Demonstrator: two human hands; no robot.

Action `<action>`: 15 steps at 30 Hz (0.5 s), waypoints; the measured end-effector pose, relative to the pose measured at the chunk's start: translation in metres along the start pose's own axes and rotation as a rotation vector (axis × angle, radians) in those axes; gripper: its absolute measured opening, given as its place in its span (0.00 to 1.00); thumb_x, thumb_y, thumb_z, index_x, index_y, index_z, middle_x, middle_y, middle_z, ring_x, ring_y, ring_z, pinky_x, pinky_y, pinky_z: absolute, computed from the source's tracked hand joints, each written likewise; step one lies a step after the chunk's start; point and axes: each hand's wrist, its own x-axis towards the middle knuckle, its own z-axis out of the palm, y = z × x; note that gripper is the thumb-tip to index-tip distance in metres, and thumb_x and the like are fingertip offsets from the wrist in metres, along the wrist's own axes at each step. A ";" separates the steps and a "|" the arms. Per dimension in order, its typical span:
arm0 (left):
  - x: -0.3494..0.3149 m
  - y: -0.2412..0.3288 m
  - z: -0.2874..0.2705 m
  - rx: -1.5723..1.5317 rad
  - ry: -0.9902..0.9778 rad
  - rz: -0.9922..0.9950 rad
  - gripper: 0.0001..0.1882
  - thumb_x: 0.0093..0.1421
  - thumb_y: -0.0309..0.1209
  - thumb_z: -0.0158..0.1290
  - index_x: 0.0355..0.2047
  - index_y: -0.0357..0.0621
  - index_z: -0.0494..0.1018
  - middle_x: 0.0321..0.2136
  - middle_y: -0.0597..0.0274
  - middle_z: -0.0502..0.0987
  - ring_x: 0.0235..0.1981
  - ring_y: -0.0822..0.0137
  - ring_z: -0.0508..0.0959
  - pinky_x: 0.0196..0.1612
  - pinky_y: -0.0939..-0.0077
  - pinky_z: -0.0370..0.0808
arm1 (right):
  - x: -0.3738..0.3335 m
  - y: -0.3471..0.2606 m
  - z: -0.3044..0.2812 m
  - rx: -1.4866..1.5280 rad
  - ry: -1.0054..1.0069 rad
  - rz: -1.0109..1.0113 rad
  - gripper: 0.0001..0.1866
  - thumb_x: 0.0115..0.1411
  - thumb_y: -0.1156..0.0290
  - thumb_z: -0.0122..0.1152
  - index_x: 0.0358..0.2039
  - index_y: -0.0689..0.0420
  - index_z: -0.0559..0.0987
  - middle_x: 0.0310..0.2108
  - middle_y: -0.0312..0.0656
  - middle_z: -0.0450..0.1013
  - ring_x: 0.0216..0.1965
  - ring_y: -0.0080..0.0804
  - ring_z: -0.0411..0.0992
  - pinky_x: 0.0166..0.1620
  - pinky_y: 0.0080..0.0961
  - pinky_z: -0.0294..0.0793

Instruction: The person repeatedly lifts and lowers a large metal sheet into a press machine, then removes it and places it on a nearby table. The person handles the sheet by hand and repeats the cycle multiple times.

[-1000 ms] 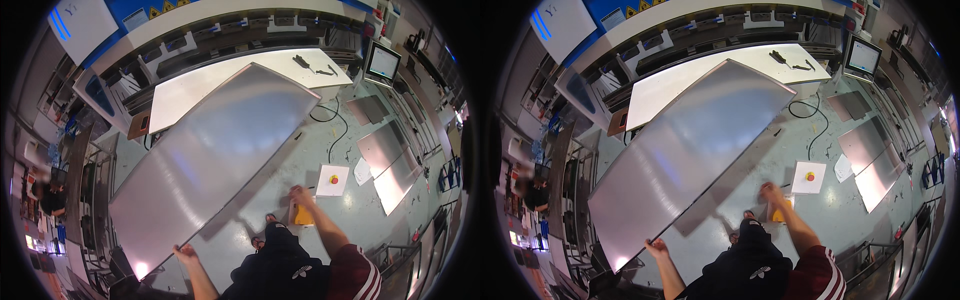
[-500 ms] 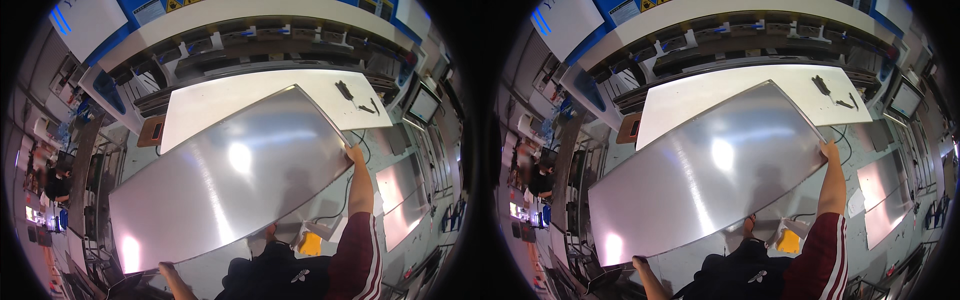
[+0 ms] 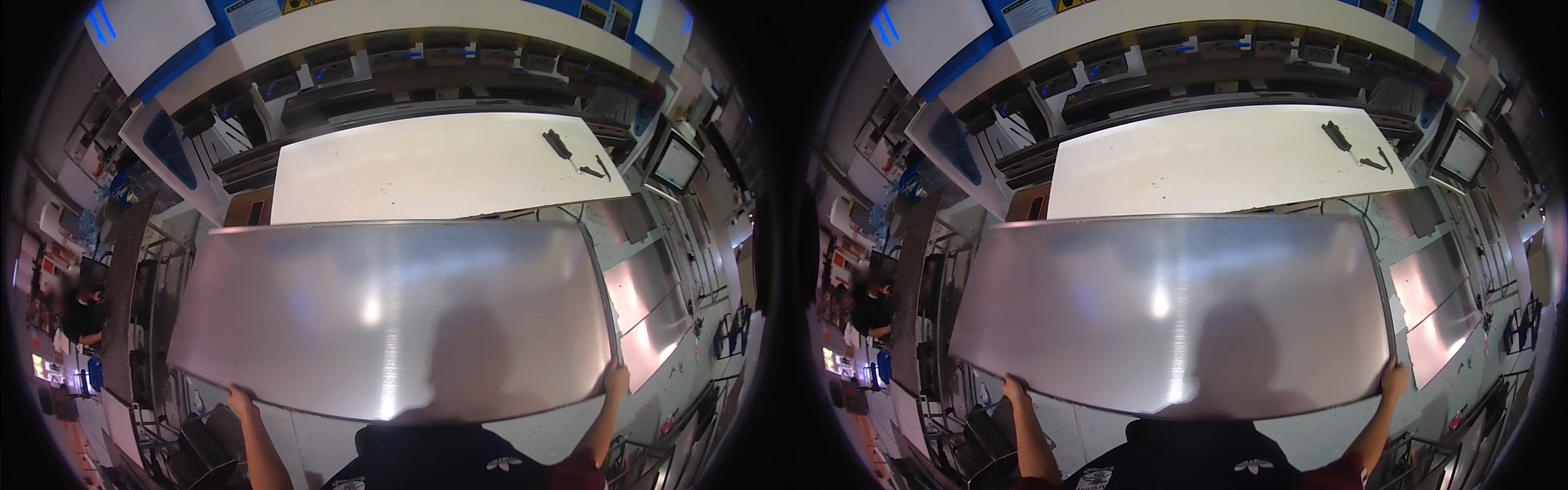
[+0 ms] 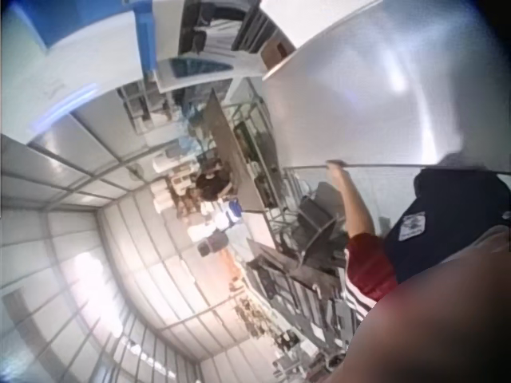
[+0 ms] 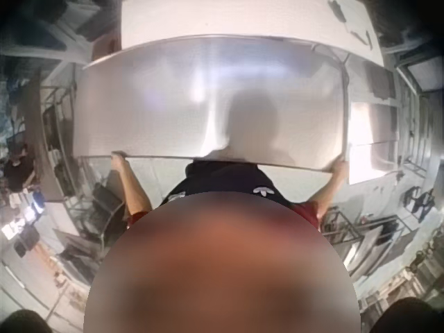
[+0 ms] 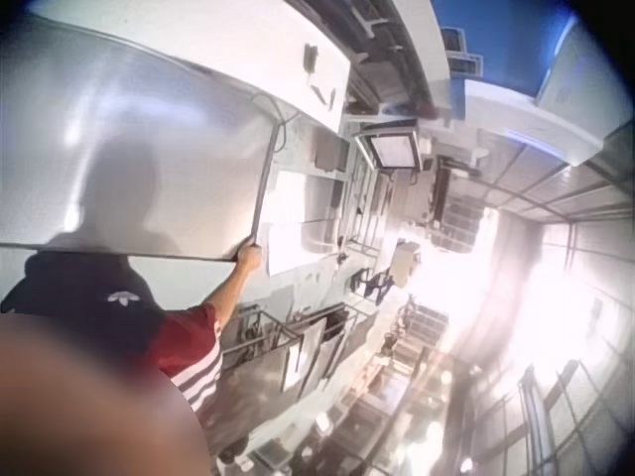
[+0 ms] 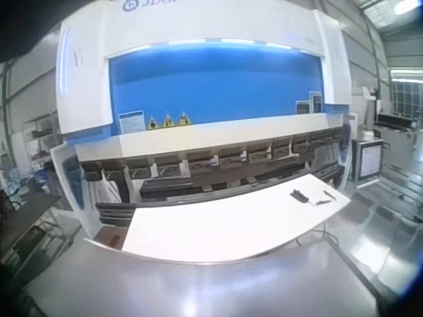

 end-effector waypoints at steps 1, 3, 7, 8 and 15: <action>0.010 0.006 0.019 -0.015 -0.092 0.015 0.15 0.73 0.38 0.45 0.34 0.40 0.68 0.18 0.69 0.66 0.17 0.72 0.68 0.20 0.70 0.66 | -0.023 0.032 -0.017 0.014 -0.049 0.028 0.35 0.68 0.42 0.48 0.30 0.67 0.83 0.32 0.62 0.79 0.37 0.62 0.78 0.40 0.56 0.75; 0.021 0.017 0.065 -0.005 -0.185 -0.002 0.14 0.72 0.38 0.46 0.32 0.42 0.69 0.19 0.71 0.65 0.19 0.75 0.65 0.21 0.72 0.62 | -0.063 0.085 -0.049 -0.046 -0.060 0.091 0.35 0.68 0.43 0.49 0.31 0.68 0.83 0.33 0.62 0.79 0.36 0.63 0.78 0.40 0.56 0.76; -0.011 0.035 0.133 -0.082 -0.495 0.066 0.22 0.72 0.46 0.48 0.49 0.36 0.71 0.35 0.62 0.74 0.34 0.71 0.73 0.39 0.70 0.72 | -0.130 0.165 -0.095 -0.136 0.020 0.206 0.33 0.68 0.45 0.51 0.34 0.69 0.84 0.35 0.65 0.79 0.38 0.65 0.78 0.41 0.56 0.76; -0.042 0.029 0.142 -0.212 -0.572 0.070 0.25 0.72 0.49 0.47 0.52 0.36 0.70 0.38 0.60 0.75 0.36 0.70 0.73 0.41 0.70 0.72 | -0.141 0.180 -0.100 -0.138 -0.005 0.215 0.34 0.68 0.44 0.51 0.34 0.69 0.83 0.36 0.65 0.79 0.38 0.65 0.78 0.42 0.56 0.76; -0.377 -0.079 -0.045 0.597 -2.083 0.564 0.10 0.67 0.35 0.56 0.44 0.46 0.80 0.39 0.62 0.82 0.43 0.67 0.80 0.50 0.71 0.75 | -0.173 0.268 -0.065 0.116 -0.121 0.180 0.33 0.67 0.47 0.56 0.31 0.74 0.81 0.31 0.69 0.76 0.38 0.68 0.77 0.42 0.55 0.74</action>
